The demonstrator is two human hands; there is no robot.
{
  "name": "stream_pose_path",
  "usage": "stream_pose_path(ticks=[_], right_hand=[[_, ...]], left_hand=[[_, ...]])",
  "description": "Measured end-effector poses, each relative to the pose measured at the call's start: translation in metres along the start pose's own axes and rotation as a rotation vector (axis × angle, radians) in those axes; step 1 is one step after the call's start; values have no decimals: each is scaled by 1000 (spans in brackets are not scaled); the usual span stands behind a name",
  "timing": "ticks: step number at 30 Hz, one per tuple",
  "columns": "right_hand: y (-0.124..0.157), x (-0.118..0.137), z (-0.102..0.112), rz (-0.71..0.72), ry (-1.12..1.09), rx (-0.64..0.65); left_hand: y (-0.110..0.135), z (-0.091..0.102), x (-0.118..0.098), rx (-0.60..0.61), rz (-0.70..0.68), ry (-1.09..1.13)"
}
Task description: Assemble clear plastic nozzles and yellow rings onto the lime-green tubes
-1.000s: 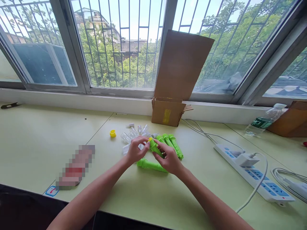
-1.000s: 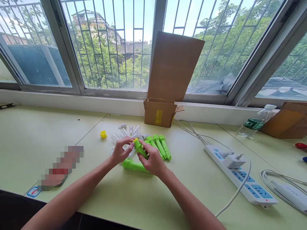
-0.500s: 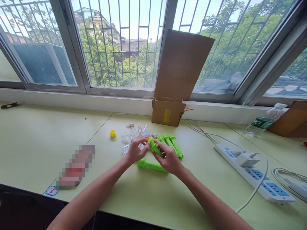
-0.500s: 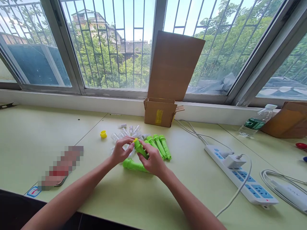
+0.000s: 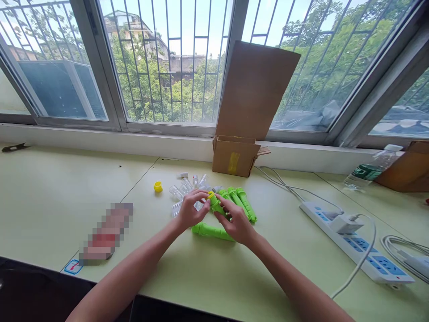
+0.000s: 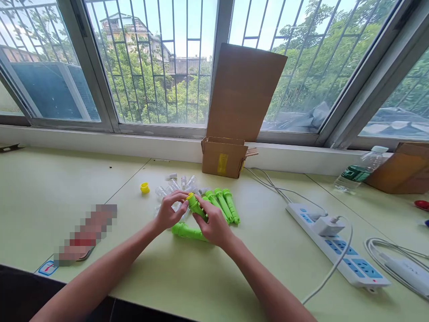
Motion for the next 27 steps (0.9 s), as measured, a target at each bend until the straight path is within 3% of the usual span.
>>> stream_pose_path(ticks=[14,27], right_hand=[[1,-8,-3,-264,-246,68],[-1,-3,-1,-301,-278,62]], left_hand=[[2,-2,3,-32,8,2],[5,-2,4,-55,28,-17]])
Point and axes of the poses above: each hand's wrist, its own y-axis away from the middle knuckle, its own z-axis out of the back of the hand, x = y × z, the point moved 4 cm from there along -y, towards the middle knuckle, and after that the axes turned 15 degrees about -x, right-handed, at the moved point
